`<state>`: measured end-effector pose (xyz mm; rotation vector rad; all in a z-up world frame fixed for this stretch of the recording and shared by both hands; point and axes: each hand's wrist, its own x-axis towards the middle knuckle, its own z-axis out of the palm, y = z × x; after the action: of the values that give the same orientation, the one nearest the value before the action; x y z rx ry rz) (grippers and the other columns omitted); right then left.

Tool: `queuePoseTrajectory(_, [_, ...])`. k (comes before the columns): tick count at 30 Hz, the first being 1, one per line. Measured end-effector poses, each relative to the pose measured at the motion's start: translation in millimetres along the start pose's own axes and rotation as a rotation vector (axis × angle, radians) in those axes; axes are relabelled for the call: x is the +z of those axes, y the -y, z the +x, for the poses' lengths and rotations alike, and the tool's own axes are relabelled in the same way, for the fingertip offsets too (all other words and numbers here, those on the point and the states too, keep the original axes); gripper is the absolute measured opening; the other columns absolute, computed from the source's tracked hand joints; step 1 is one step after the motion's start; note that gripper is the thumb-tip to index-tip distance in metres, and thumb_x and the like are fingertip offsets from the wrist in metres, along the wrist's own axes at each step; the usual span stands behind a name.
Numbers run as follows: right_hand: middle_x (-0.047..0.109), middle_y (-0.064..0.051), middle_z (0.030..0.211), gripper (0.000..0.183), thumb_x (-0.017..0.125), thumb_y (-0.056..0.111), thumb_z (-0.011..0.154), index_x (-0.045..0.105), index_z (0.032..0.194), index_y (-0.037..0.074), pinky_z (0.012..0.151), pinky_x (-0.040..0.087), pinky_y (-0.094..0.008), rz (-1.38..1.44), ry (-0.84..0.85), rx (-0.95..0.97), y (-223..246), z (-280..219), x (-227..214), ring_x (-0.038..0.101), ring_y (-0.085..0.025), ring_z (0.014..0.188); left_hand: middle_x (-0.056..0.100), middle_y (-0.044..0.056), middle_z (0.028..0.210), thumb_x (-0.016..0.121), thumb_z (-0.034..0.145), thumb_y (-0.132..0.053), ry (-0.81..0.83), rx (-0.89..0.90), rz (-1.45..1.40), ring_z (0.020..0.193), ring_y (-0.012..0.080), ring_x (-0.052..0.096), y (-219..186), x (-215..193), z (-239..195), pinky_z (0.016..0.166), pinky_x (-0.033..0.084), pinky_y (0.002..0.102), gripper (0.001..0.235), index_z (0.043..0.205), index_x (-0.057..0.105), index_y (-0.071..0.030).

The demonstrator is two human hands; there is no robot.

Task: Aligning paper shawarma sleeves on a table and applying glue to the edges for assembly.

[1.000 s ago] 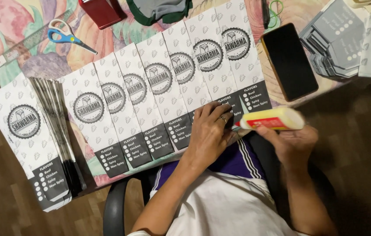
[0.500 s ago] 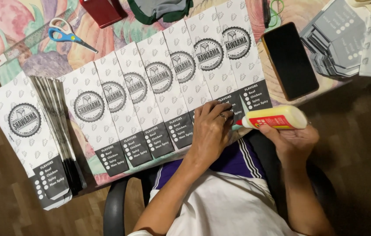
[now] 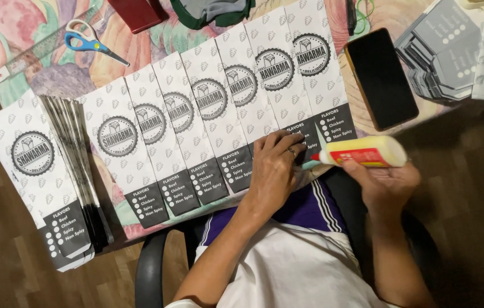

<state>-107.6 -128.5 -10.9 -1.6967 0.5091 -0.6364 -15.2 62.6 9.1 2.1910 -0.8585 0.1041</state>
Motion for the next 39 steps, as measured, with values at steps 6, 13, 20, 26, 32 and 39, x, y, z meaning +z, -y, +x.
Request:
queuePoseTrajectory(6, [0.069, -0.025, 0.104, 0.051, 0.088, -0.013, 0.07, 0.062, 0.114, -0.016, 0.095, 0.059, -0.048, 0.148, 0.126, -0.008, -21, -10, 0, 0.069, -0.03, 0.107, 0.072, 0.003, 0.108, 0.07, 0.083, -0.005, -0.11, 0.026, 0.01, 0.113, 0.0255, 0.06, -6, -7, 3, 0.094, 0.039, 0.038, 0.013, 0.095, 0.074, -0.009])
queuePoseTrajectory(13, [0.064, -0.023, 0.116, 0.063, 0.087, -0.013, 0.078, 0.053, 0.131, -0.01, 0.11, 0.054, -0.05, 0.088, -0.08, -0.186, -80, 11, -45, 0.067, -0.035, 0.117, 0.071, 0.005, 0.111, 0.061, 0.092, 0.0, -0.158, 0.044, -0.083, 0.112, 0.0273, 0.062, -6, -26, 1, 0.089, 0.041, 0.035, 0.017, 0.102, 0.074, -0.007])
queuePoseTrajectory(20, [0.07, -0.017, 0.107, 0.059, 0.091, -0.006, 0.068, 0.06, 0.118, -0.004, 0.102, 0.061, -0.043, 0.236, -0.019, 0.004, -47, -13, 2, 0.072, -0.028, 0.109, 0.07, 0.005, 0.093, 0.073, 0.086, -0.001, -0.129, 0.055, 0.051, 0.094, 0.0257, 0.061, 20, -35, -26, 0.08, 0.041, 0.036, 0.005, 0.085, 0.073, -0.006])
queuePoseTrajectory(26, [0.071, -0.023, 0.101, 0.053, 0.093, -0.009, 0.065, 0.065, 0.11, -0.014, 0.093, 0.06, -0.048, 0.084, 0.193, -0.046, -27, -12, 17, 0.07, -0.028, 0.104, 0.071, 0.009, 0.108, 0.084, 0.077, -0.009, 0.003, -0.017, 0.043, 0.109, 0.0279, 0.06, 11, -50, -32, 0.089, 0.042, 0.038, 0.024, 0.099, 0.075, -0.002])
queuePoseTrajectory(32, [0.071, -0.025, 0.093, 0.051, 0.096, -0.005, 0.058, 0.066, 0.099, -0.015, 0.089, 0.058, -0.044, 0.079, 0.265, -0.109, -3, -23, 36, 0.072, -0.028, 0.096, 0.07, 0.01, 0.114, 0.087, 0.072, -0.01, 0.04, -0.033, 0.023, 0.115, 0.0301, 0.058, 15, -44, -39, 0.091, 0.041, 0.039, 0.036, 0.104, 0.074, 0.0])
queuePoseTrajectory(39, [0.071, -0.026, 0.095, 0.045, 0.093, -0.003, 0.067, 0.067, 0.102, -0.014, 0.086, 0.057, -0.043, -0.012, 0.293, -0.191, 7, -16, 24, 0.068, -0.026, 0.098, 0.069, 0.009, 0.116, 0.089, 0.07, -0.013, 0.031, -0.053, 0.004, 0.118, 0.0287, 0.057, 17, -43, -42, 0.095, 0.041, 0.039, 0.04, 0.106, 0.073, -0.002])
